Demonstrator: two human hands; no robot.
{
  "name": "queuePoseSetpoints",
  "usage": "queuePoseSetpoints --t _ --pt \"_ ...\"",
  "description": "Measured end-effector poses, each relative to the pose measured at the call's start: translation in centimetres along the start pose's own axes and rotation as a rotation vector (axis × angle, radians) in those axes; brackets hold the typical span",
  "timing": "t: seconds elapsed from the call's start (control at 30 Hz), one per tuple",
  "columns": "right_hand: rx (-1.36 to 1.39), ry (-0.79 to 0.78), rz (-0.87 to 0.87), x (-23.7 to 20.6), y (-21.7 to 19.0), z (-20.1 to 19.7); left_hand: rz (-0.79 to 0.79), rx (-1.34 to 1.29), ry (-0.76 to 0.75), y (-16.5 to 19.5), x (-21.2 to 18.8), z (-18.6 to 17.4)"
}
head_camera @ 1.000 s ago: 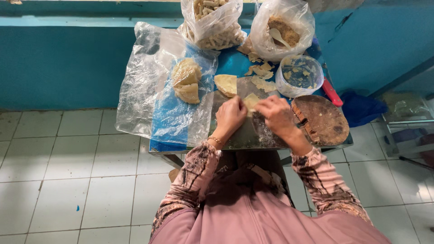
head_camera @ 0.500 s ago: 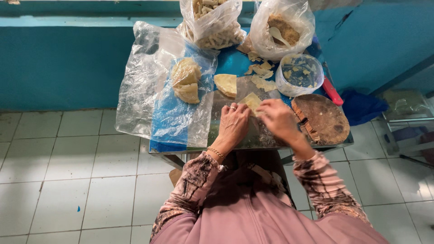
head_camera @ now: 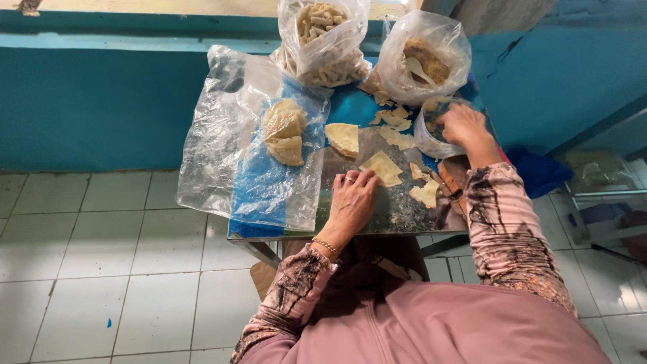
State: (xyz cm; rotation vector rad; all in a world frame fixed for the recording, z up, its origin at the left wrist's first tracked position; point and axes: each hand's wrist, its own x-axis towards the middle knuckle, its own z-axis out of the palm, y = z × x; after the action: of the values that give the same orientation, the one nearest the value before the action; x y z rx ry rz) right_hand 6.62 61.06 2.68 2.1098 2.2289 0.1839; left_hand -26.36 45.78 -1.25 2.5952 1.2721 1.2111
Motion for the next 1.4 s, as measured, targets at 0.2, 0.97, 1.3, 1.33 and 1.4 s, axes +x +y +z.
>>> queuePoseSetpoints --t 0.2,0.97,1.3,1.33,1.4 --pt "0.043 -0.044 0.041 -1.0 2.1 -1.6 -0.001 0.009 -0.006 0.1 0.0 0.2" --pt "-0.328 0.285 -0.057 -0.7 1.3 -2.0 -0.005 0.01 -0.003 -0.3 0.1 0.4" --pt "0.622 0.262 0.088 -4.9 -0.2 -4.6 -0.022 -0.013 -0.016 -0.4 -0.2 0.8" --pt "0.761 0.19 0.114 -5.0 -0.9 -4.7 -0.019 -0.008 -0.015 -0.5 -0.1 0.8" --pt "0.884 0.27 -0.267 -5.9 -3.6 -3.6 -0.016 0.001 -0.018 -0.5 -0.1 0.9"
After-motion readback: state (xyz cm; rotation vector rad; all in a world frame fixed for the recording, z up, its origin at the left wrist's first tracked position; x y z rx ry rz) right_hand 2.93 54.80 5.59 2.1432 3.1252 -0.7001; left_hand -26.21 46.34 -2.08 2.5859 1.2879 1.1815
